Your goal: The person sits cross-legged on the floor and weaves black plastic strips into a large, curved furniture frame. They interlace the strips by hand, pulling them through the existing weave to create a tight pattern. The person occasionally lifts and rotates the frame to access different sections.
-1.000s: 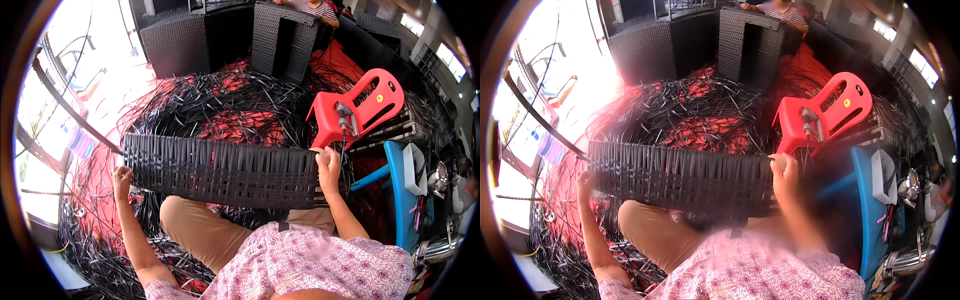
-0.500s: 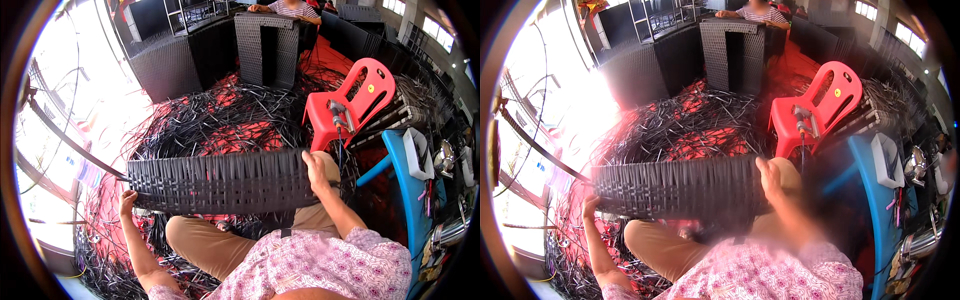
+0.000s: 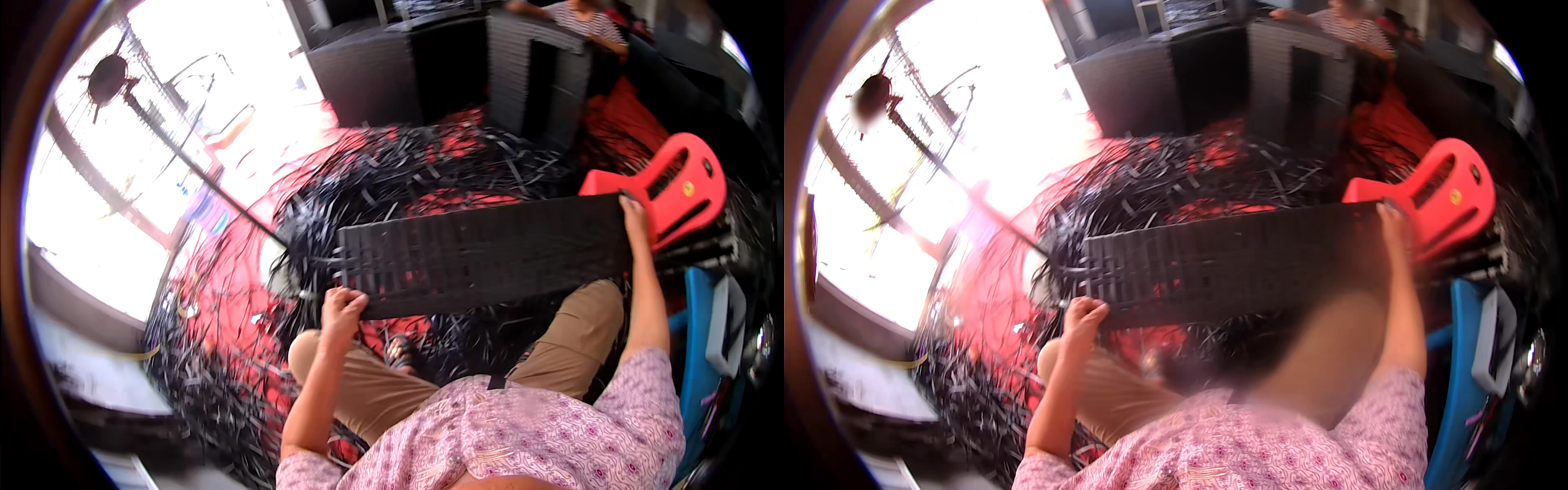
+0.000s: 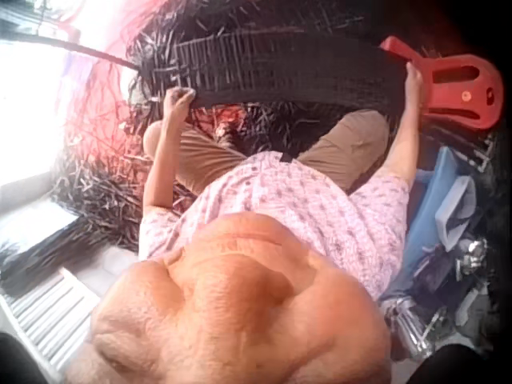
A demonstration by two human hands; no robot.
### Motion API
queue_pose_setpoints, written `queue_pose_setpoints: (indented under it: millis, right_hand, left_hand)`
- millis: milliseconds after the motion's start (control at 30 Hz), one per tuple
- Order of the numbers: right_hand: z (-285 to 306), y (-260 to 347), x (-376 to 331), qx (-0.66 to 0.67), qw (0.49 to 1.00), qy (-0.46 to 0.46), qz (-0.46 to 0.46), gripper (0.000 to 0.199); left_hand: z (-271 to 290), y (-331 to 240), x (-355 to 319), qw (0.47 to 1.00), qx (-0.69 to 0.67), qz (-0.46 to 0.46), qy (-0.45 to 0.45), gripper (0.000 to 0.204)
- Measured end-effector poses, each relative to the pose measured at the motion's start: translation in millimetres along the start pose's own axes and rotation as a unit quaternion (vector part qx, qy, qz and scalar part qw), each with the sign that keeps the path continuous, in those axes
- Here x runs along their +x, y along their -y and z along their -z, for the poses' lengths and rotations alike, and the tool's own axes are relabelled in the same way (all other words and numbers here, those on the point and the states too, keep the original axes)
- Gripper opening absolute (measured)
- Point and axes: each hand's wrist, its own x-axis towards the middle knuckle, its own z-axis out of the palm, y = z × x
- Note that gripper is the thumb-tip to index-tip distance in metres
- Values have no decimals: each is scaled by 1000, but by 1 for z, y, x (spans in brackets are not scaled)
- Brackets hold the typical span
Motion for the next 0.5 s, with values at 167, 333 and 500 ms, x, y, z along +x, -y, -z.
queue_pose_setpoints:
  millis: [167,333,500]
  right_hand:
    - [18,56,-29,-37,995,83,-41,59]
    - [24,66,-50,-120,992,24,25,52]
    - [39,103,-61,-175,977,-62,106,37]
  left_hand:
    - [6,-7,-64,997,-44,29,-56,14]
    - [5,-17,-89,998,-13,41,-42,12]
    - [-4,-29,-100,994,39,3,-104,9]
